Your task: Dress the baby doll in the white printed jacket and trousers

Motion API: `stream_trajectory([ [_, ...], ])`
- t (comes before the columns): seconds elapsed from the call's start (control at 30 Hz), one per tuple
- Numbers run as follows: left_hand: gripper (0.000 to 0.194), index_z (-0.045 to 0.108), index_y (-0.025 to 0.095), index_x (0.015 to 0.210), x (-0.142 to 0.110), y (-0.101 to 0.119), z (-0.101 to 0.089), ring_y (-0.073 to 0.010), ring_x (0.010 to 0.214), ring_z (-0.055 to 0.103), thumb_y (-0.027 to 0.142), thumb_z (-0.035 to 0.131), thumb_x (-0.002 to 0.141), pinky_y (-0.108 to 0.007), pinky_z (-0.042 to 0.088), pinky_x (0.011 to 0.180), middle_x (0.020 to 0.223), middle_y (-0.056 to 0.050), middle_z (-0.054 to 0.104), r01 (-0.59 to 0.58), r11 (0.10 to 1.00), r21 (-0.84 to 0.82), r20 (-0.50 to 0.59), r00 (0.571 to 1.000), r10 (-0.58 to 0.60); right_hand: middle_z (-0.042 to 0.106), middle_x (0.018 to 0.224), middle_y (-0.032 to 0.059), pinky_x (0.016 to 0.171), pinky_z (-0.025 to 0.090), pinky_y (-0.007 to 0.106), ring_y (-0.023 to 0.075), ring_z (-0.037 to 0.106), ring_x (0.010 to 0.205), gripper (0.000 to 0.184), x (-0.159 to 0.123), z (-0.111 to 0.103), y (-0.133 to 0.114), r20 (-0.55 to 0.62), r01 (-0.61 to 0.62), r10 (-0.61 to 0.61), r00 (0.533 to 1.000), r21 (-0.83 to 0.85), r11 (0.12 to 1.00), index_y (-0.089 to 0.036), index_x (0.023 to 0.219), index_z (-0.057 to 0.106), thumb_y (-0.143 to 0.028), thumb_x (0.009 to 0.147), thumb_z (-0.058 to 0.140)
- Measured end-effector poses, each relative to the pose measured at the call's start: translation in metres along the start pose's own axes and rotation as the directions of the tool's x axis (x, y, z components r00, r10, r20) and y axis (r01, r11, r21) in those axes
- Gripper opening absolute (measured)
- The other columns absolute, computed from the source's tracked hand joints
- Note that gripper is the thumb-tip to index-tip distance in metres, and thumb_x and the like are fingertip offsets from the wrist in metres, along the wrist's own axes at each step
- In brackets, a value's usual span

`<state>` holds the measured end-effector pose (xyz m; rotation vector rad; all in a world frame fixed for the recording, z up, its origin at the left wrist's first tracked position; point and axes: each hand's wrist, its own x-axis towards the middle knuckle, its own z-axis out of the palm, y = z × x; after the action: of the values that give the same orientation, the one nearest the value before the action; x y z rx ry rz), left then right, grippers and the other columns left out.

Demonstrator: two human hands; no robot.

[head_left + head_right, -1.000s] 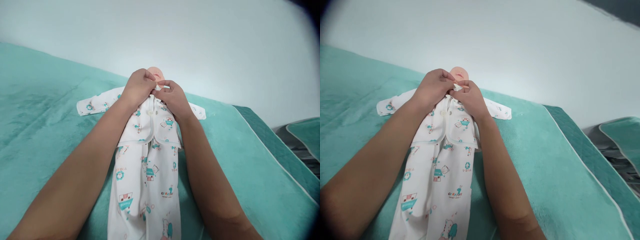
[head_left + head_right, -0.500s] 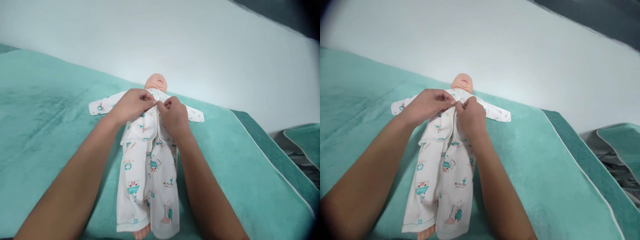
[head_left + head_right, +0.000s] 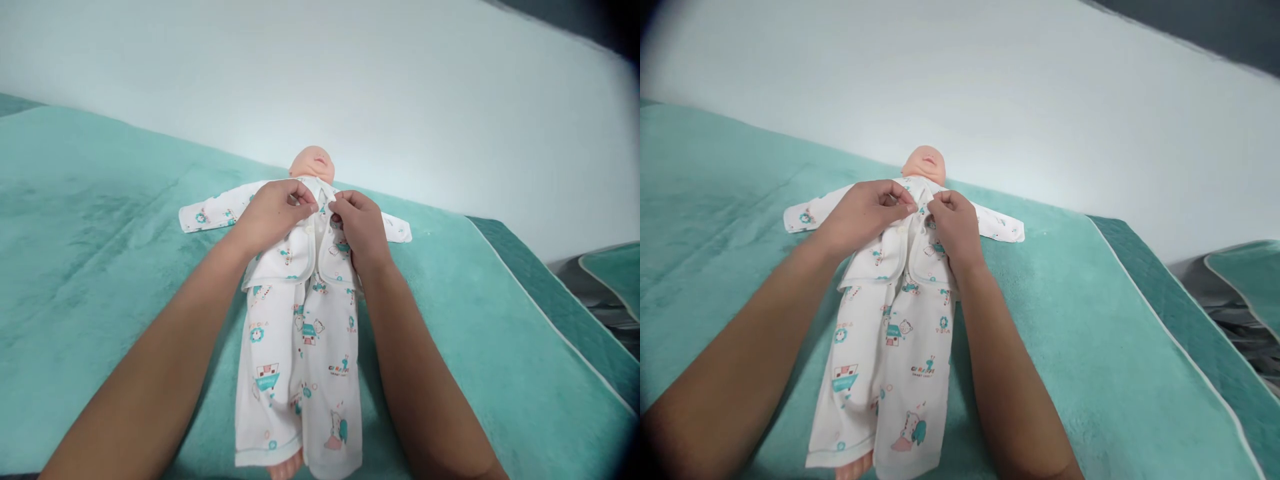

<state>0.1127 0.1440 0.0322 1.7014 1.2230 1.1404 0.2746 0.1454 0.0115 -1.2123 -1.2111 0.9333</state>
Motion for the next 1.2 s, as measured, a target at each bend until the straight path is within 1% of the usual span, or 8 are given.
stream_trajectory([
  [0.1, 0.005, 0.068, 0.021, 0.078, 0.0, 0.001, 0.003, -0.0106, 0.055, 0.046, 0.026, 0.069, 0.079, -0.024, 0.034, 0.05, 0.064, 0.0, 0.057, -0.004, 0.992, -0.126, -0.034, 0.999, -0.001, 0.051, 0.065, -0.0052, 0.054, 0.036, 0.023, 0.0081, 0.044, 0.058, 0.01, -0.002, -0.002, 0.0, 0.053, -0.009, 0.001, 0.999, 0.145, 0.989, -0.02, 0.077, 0.063, -0.025, 0.072, 0.07],
  [0.2, 0.005, 0.067, 0.02, 0.078, 0.0, 0.003, 0.008, -0.0112, 0.059, 0.05, 0.023, 0.068, 0.08, -0.024, 0.038, 0.052, 0.066, -0.001, 0.059, -0.003, 0.974, -0.225, -0.034, 0.999, -0.005, 0.049, 0.066, -0.0052, 0.051, 0.033, 0.023, 0.0082, 0.042, 0.057, 0.014, -0.003, -0.005, -0.001, 0.124, -0.017, -0.008, 0.992, 0.202, 0.979, -0.021, 0.082, 0.065, -0.031, 0.074, 0.071],
  [0.33, 0.005, 0.068, 0.02, 0.077, 0.001, 0.003, 0.01, -0.0109, 0.059, 0.051, 0.023, 0.07, 0.08, -0.023, 0.039, 0.051, 0.067, -0.002, 0.061, 0.014, 0.972, -0.236, -0.03, 0.999, -0.022, 0.052, 0.069, -0.0042, 0.05, 0.033, 0.023, 0.0088, 0.042, 0.057, 0.019, -0.004, -0.006, 0.001, 0.173, -0.012, -0.018, 0.985, 0.17, 0.985, -0.022, 0.087, 0.067, -0.036, 0.076, 0.071],
  [0.57, 0.006, 0.067, 0.021, 0.076, 0.002, 0.0, 0.008, -0.0106, 0.058, 0.053, 0.022, 0.07, 0.081, -0.025, 0.041, 0.052, 0.066, -0.001, 0.063, 0.025, 0.961, -0.276, -0.006, 1.0, -0.028, 0.059, 0.074, -0.0029, 0.052, 0.036, 0.023, 0.009, 0.047, 0.061, 0.022, -0.003, -0.005, 0.005, 0.163, 0.03, -0.054, 0.985, 0.148, 0.989, -0.022, 0.089, 0.07, -0.038, 0.075, 0.074],
  [0.8, 0.008, 0.065, 0.02, 0.077, 0.004, 0.0, 0.007, -0.0102, 0.059, 0.057, 0.021, 0.072, 0.08, -0.024, 0.045, 0.055, 0.066, -0.002, 0.065, 0.047, 0.955, -0.292, -0.003, 0.999, -0.05, 0.062, 0.076, -0.0023, 0.05, 0.037, 0.023, 0.0096, 0.049, 0.06, 0.026, -0.003, -0.007, 0.005, 0.168, 0.017, -0.038, 0.985, 0.127, 0.992, -0.022, 0.09, 0.071, -0.042, 0.074, 0.075],
  [0.9, 0.007, 0.065, 0.02, 0.079, 0.004, 0.0, 0.007, -0.0107, 0.06, 0.058, 0.021, 0.072, 0.08, -0.024, 0.045, 0.056, 0.067, -0.002, 0.065, 0.043, 0.96, -0.278, -0.003, 0.999, -0.045, 0.064, 0.077, -0.0018, 0.053, 0.04, 0.024, 0.0102, 0.052, 0.062, 0.026, -0.003, -0.008, 0.004, 0.17, 0.022, -0.044, 0.984, 0.132, 0.991, -0.023, 0.091, 0.073, -0.042, 0.074, 0.076],
  [1.07, 0.008, 0.063, 0.02, 0.082, 0.001, 0.0, 0.01, -0.0106, 0.062, 0.06, 0.02, 0.071, 0.08, -0.025, 0.047, 0.059, 0.071, -0.001, 0.065, -0.008, 0.961, -0.276, -0.031, 1.0, -0.001, 0.067, 0.082, -0.0001, 0.052, 0.04, 0.023, 0.0111, 0.054, 0.065, 0.027, -0.005, -0.009, -0.001, 0.197, 0.032, -0.043, 0.98, 0.064, 0.997, -0.023, 0.095, 0.073, -0.041, 0.074, 0.077],
  [1.2, 0.01, 0.062, 0.021, 0.085, -0.001, 0.003, 0.011, -0.0111, 0.063, 0.061, 0.024, 0.071, 0.081, -0.026, 0.048, 0.062, 0.072, 0.0, 0.066, 0.016, 0.97, -0.242, -0.026, 0.999, -0.023, 0.067, 0.083, 0.0007, 0.055, 0.043, 0.024, 0.0115, 0.056, 0.069, 0.023, -0.007, -0.008, -0.005, 0.207, 0.087, -0.086, 0.974, 0.003, 0.996, -0.021, 0.092, 0.073, -0.034, 0.074, 0.077],
])
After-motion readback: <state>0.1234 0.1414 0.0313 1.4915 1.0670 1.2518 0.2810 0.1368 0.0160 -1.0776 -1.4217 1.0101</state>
